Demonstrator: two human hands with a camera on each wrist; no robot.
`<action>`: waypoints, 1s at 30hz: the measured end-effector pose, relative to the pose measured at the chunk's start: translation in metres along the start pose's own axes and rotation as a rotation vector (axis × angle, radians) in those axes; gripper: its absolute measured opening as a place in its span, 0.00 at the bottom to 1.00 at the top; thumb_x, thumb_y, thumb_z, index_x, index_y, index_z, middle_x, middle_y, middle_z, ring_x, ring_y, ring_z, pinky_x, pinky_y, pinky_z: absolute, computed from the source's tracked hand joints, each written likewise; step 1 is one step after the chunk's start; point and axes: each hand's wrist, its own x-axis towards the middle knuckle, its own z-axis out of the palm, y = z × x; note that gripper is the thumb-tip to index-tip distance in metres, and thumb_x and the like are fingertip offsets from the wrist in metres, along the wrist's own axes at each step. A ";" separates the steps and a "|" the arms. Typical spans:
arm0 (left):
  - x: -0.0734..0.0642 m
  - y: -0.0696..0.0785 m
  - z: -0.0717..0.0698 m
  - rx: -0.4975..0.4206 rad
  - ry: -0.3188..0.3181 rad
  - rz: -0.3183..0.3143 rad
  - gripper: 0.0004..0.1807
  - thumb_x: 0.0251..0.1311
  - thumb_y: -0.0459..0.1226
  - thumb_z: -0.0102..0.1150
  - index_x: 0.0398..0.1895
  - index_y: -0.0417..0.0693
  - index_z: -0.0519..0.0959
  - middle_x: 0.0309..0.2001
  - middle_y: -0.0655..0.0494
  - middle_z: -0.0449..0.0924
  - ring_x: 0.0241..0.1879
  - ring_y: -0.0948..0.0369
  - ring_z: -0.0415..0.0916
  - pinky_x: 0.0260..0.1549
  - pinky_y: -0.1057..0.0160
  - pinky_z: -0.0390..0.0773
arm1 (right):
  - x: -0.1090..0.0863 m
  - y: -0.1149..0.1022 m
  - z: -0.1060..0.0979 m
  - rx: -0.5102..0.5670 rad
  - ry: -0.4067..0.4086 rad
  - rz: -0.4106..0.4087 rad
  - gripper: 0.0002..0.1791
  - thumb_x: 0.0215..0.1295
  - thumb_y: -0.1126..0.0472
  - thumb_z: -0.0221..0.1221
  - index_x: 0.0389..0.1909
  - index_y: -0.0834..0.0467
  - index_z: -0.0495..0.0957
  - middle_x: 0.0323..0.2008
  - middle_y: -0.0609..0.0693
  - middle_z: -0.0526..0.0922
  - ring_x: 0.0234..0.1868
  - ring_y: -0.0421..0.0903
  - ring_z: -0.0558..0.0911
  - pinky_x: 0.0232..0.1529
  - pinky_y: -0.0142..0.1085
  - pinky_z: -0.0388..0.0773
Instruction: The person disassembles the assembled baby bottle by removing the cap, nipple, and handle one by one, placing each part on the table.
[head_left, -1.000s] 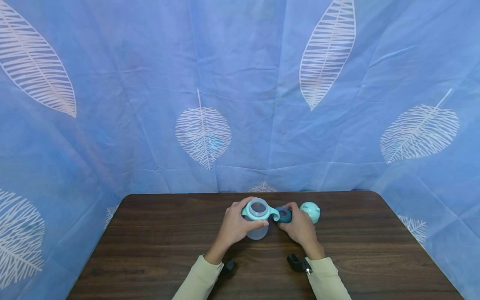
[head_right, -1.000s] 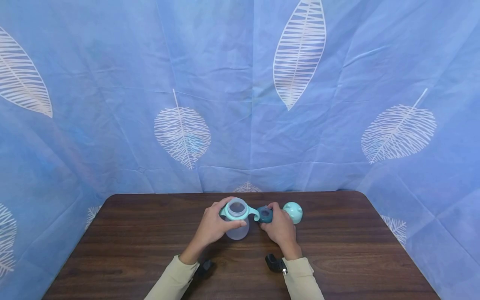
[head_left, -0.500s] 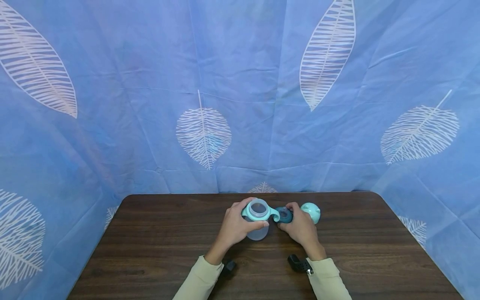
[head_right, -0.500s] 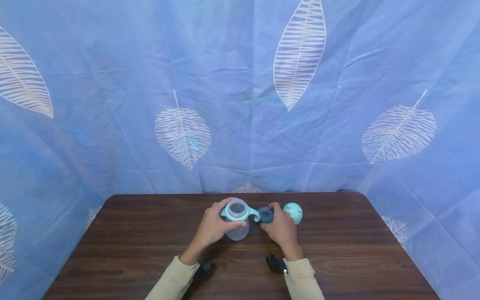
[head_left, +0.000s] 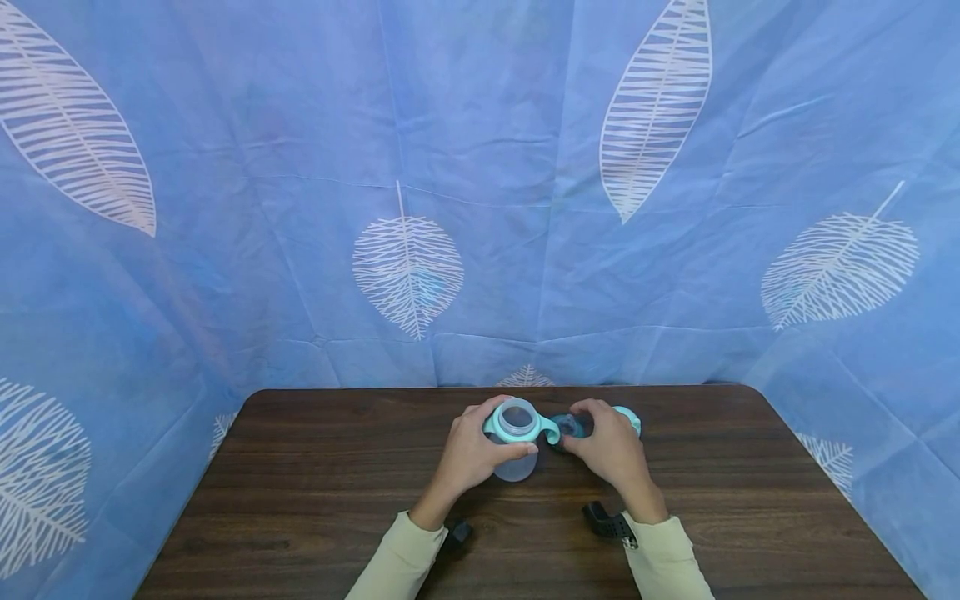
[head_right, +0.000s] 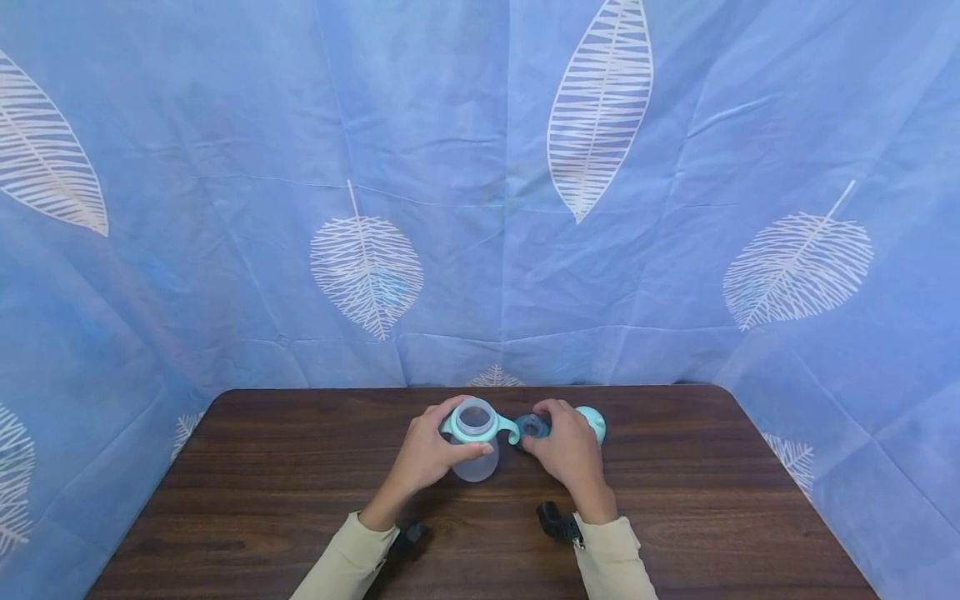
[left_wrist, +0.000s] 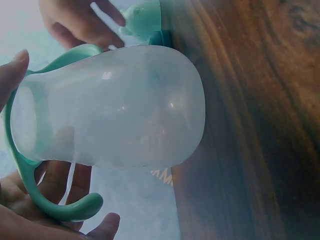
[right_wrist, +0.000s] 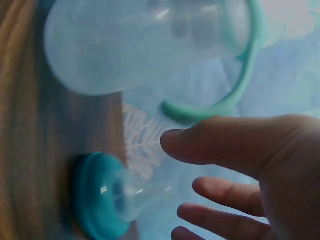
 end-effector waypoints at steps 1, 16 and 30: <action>0.000 0.000 0.000 0.000 0.000 0.002 0.43 0.54 0.51 0.88 0.73 0.50 0.81 0.56 0.51 0.86 0.57 0.48 0.77 0.52 0.39 0.79 | -0.001 -0.002 -0.002 -0.001 0.003 -0.014 0.25 0.64 0.60 0.77 0.60 0.63 0.85 0.59 0.62 0.86 0.55 0.64 0.85 0.52 0.61 0.83; 0.001 -0.002 0.001 -0.008 0.001 0.034 0.43 0.55 0.49 0.88 0.73 0.47 0.81 0.57 0.50 0.86 0.56 0.48 0.77 0.51 0.40 0.79 | -0.006 -0.024 -0.008 0.110 -0.067 -0.335 0.18 0.71 0.67 0.73 0.60 0.60 0.88 0.56 0.55 0.89 0.47 0.52 0.88 0.44 0.49 0.84; 0.002 -0.009 -0.001 -0.005 -0.019 0.067 0.47 0.51 0.50 0.90 0.76 0.52 0.79 0.63 0.52 0.85 0.61 0.47 0.78 0.57 0.35 0.77 | -0.006 -0.026 -0.005 0.115 -0.032 -0.361 0.14 0.71 0.69 0.73 0.55 0.60 0.91 0.51 0.54 0.91 0.27 0.36 0.76 0.32 0.37 0.75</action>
